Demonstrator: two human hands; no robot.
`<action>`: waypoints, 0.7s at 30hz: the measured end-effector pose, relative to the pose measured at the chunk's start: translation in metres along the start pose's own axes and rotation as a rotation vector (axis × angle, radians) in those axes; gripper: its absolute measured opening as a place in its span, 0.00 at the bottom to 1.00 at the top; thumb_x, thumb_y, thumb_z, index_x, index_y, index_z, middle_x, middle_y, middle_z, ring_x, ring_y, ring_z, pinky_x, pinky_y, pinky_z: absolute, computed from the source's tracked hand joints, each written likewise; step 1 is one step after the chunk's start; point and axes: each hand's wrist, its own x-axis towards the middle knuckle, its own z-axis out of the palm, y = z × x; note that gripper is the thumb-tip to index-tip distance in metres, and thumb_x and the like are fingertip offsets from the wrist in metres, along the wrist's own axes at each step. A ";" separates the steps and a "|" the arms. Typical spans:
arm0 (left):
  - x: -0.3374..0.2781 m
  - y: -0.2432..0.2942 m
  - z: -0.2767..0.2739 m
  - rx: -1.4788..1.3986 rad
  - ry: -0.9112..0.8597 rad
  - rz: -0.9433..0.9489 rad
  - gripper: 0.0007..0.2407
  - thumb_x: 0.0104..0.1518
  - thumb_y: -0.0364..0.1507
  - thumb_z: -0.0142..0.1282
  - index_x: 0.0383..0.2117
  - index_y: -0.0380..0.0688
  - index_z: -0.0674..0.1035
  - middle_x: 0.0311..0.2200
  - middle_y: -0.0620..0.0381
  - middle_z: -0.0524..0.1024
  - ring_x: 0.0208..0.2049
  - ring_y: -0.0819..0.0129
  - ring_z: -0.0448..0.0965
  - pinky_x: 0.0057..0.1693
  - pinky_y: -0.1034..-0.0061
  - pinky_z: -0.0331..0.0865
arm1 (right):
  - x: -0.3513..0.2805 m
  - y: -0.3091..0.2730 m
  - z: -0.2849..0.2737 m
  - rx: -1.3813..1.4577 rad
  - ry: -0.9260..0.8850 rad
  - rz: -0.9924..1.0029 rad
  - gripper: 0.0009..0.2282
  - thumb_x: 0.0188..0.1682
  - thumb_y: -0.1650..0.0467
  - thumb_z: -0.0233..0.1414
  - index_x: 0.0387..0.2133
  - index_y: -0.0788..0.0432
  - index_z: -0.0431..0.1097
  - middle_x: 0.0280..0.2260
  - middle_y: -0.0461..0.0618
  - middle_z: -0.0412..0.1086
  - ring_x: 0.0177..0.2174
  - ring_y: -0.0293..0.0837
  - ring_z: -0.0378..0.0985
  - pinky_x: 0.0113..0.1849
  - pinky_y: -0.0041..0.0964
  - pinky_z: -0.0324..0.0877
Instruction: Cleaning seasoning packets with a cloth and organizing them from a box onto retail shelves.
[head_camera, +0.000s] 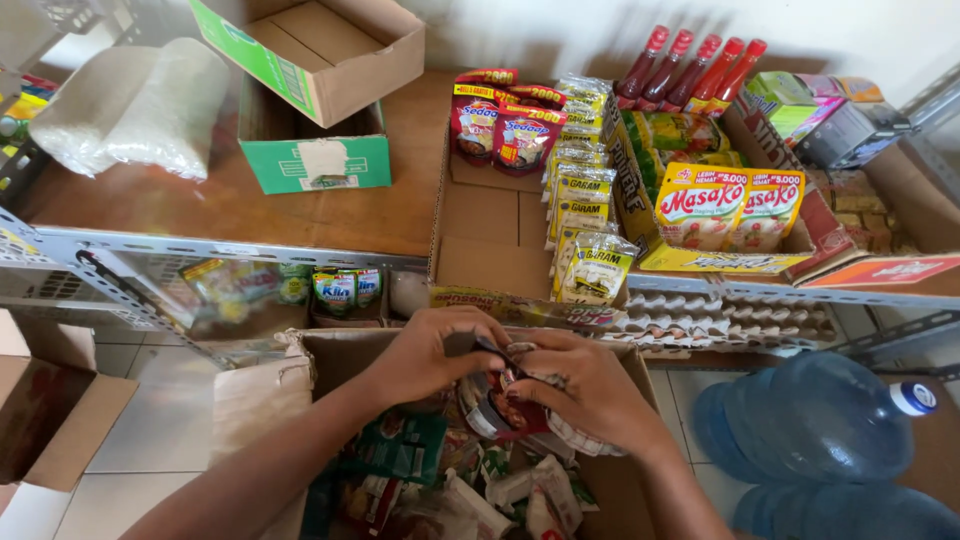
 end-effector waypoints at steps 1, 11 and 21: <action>-0.001 -0.005 0.001 -0.156 -0.027 -0.123 0.06 0.54 0.25 0.67 0.34 0.41 0.82 0.38 0.57 0.83 0.42 0.71 0.83 0.50 0.75 0.75 | 0.000 0.003 0.001 0.020 -0.005 0.050 0.09 0.46 0.65 0.61 0.34 0.57 0.78 0.45 0.55 0.76 0.46 0.57 0.79 0.45 0.45 0.73; -0.010 0.004 0.017 -0.153 0.210 -0.202 0.02 0.60 0.23 0.60 0.33 0.36 0.80 0.33 0.56 0.83 0.32 0.77 0.81 0.39 0.77 0.76 | 0.004 0.000 -0.004 -0.173 0.097 0.286 0.13 0.39 0.62 0.66 0.33 0.55 0.79 0.36 0.51 0.75 0.37 0.55 0.79 0.37 0.44 0.72; -0.019 -0.022 0.026 -0.486 0.350 -0.128 0.02 0.62 0.18 0.58 0.34 0.37 0.77 0.40 0.50 0.82 0.43 0.71 0.82 0.49 0.74 0.78 | 0.007 0.003 -0.002 0.131 0.169 0.104 0.11 0.39 0.71 0.67 0.32 0.62 0.76 0.32 0.52 0.75 0.33 0.46 0.77 0.38 0.38 0.71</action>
